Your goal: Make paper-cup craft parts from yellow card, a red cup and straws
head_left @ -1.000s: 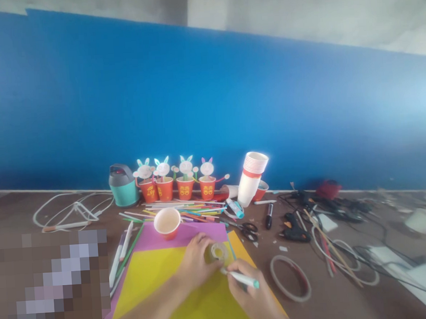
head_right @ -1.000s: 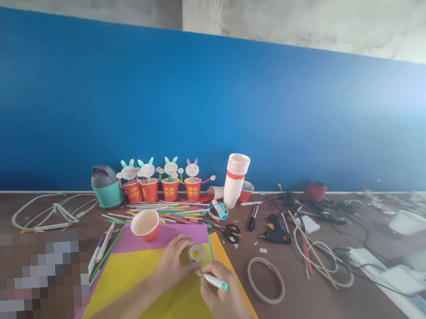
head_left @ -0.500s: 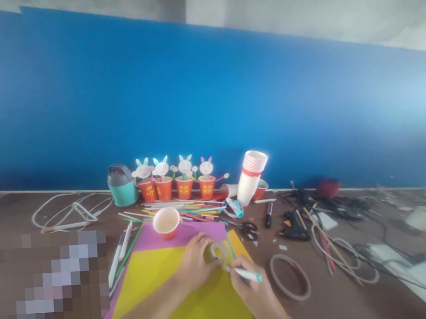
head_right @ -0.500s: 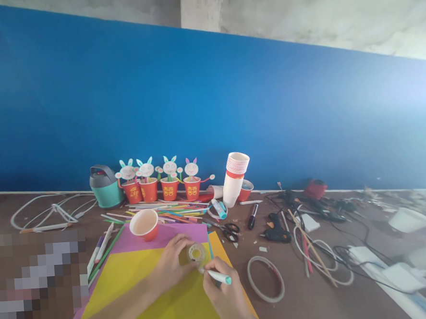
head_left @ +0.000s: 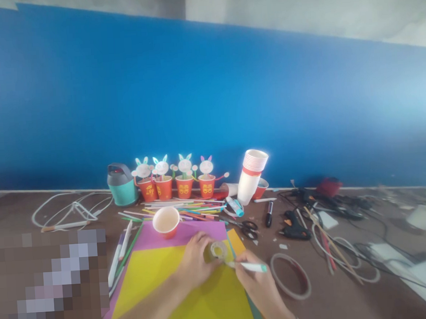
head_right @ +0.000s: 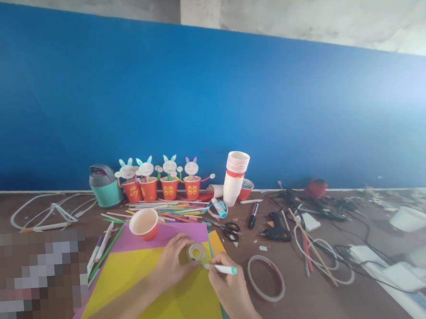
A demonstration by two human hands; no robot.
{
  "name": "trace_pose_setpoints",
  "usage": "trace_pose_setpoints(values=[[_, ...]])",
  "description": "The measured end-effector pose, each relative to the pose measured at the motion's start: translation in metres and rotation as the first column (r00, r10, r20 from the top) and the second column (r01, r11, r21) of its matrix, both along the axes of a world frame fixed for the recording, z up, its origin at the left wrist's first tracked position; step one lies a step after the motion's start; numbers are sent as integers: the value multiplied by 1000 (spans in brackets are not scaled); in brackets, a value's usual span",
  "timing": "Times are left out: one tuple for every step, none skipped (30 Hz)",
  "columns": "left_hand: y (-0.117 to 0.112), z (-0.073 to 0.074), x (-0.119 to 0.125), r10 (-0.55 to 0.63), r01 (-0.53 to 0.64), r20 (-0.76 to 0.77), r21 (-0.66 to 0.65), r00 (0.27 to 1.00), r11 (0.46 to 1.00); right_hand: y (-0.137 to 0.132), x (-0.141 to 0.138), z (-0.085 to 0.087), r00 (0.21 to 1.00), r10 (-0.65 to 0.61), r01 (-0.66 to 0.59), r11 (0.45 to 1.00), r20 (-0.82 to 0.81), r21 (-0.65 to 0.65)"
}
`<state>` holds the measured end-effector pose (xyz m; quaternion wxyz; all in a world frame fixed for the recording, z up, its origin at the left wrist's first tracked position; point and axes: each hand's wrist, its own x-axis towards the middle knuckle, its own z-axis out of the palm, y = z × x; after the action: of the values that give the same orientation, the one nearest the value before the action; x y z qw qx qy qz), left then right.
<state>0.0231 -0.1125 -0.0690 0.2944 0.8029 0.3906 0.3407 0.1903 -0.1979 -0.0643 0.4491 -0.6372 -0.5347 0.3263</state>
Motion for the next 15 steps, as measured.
trace_pose_setpoints(values=[[0,0,0,0,0,-2,1,1000,1000,0,0,1,1000,-11,11,1000,4,-1],[0,0,0,0,0,-4,1,1000,1000,1,0,3,1000,-20,20,1000,6,-6],[0,0,-1,-1,1,-7,2,1000,1000,1,0,4,1000,-31,31,999,7,-10],[0,0,-1,-2,2,-9,2,1000,1000,2,0,5,999,-41,42,999,7,-16],[0,0,-1,-4,4,-11,2,1000,1000,2,0,5,999,-50,50,999,7,-22],[0,0,-1,-5,5,-12,2,1000,1000,2,1,6,998,-57,57,998,9,-26],[0,-1,-1,-5,5,-13,4,1000,1000,3,1,5,998,-63,64,998,12,-28],[1,-1,-1,-5,5,-13,5,1000,1000,3,1,5,997,-69,70,997,17,-24],[1,-1,-1,-4,5,-14,6,1000,1000,4,2,4,997,-75,75,997,24,-17],[1,-1,-1,-4,4,-15,7,1000,1000,4,2,3,996,-81,81,997,33,-9],[1,-2,0,-3,3,-16,8,1000,1000,4,2,2,995,-85,86,996,43,-3],[1,-2,0,-2,2,-17,8,1000,1000,4,2,2,994,-91,91,996,53,1],[1,-2,0,0,0,-18,8,1000,1000,4,3,2,994,-96,96,995,60,3],[1,-2,0,3,-3,-19,8,1000,1000,4,3,2,993,-102,102,995,65,2],[2,-2,0,5,-5,-19,7,1000,1000,4,3,2,992,-106,106,994,66,-2]])
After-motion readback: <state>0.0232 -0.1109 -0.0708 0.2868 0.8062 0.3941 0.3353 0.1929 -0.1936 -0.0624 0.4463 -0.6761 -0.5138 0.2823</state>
